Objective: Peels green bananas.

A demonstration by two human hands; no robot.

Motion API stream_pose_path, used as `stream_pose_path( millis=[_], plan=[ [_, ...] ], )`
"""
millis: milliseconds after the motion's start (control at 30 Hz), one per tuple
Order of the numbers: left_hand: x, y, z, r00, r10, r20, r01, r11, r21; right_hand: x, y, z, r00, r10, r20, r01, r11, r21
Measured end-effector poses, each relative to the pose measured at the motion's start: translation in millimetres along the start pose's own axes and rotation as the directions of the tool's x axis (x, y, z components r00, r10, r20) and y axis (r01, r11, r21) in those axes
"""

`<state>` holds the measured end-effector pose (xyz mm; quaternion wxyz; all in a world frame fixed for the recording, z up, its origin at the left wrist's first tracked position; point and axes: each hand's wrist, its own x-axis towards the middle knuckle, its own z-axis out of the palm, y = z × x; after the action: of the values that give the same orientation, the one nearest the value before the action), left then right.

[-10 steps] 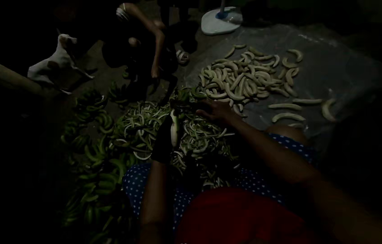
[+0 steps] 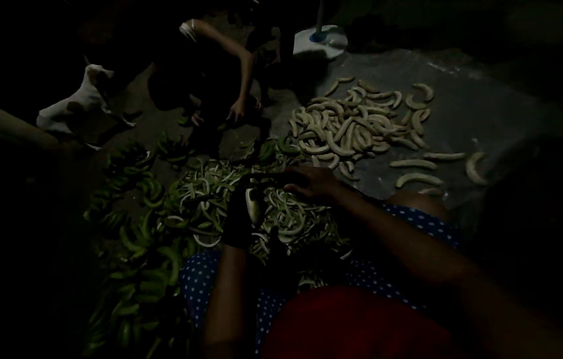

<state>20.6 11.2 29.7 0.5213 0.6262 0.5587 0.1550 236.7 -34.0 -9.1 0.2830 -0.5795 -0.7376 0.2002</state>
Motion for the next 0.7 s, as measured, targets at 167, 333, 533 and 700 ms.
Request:
stream_pose_path(
  millis=[167, 333, 533, 700],
  plan=[
    [1.4, 1.0, 4.7, 0.998, -0.043, -0.052, 0.026, 0.961, -0.277, -3.2, 4.7, 0.7, 1.0, -0.015, -0.014, 0.014, 1.0, -0.018],
    [-9.1, 16.3, 12.6, 0.989, -0.12, -0.081, 0.093, 0.956, -0.277, -3.0, 1.6, -2.7, 1.0, 0.014, 0.021, -0.015, 1.0, 0.022],
    [16.5, -46.4, 13.3, 0.996, 0.06, -0.071, -0.092, 0.685, -0.723, -3.3, 5.2, 1.8, 0.999, -0.029, -0.029, 0.03, 0.999, 0.015],
    [20.5, -50.0, 11.6, 0.974, 0.224, -0.036, -0.178, 0.659, -0.731, -3.7, 3.9, -0.4, 0.999, -0.03, -0.011, 0.03, 0.999, 0.042]
  ],
)
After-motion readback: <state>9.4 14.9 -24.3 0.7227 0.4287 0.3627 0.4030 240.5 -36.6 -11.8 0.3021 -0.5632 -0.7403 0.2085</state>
